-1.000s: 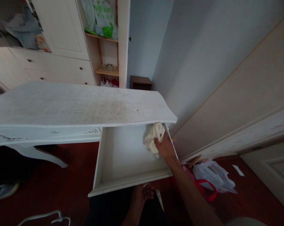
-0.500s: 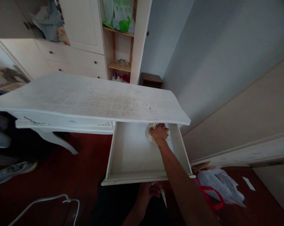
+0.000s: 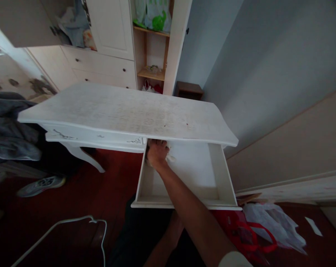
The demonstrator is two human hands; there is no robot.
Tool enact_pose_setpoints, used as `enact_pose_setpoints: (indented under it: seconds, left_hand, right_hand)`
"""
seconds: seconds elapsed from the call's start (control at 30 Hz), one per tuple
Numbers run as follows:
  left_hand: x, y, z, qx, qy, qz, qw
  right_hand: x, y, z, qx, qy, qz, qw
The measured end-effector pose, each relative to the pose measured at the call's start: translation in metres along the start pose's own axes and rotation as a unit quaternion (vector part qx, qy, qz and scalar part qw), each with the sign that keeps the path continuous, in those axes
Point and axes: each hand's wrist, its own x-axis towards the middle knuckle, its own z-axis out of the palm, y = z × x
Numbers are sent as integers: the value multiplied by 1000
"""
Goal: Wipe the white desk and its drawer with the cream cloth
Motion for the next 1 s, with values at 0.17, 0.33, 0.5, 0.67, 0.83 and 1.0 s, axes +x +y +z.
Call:
enact_pose_setpoints:
  seconds: [0.17,0.33,0.5,0.67,0.83,1.0]
  left_hand:
    - [5,0,11,28,-30,33,999]
    - [3,0,11,28,-17,65,997]
    - [3,0,12,27,-21,91,995]
    - [-1,4,17,36,-18,105,994]
    - [2,2,15,44,3,93,995]
    - [4,-1,13,30,25,88,995]
  right_hand:
    - [-4,24,-16,-25,-53,-118,991]
    - [-33,44,-23,-49,-131,-254,957]
    - [-69,53,-27,-77,-248,-386,885]
    - [-75,52,-29,-84,-317,-464,823]
    - [-65,40,-32,-97,-344,-520,776]
    - [-62,51,-40,-118,-362,-512,770]
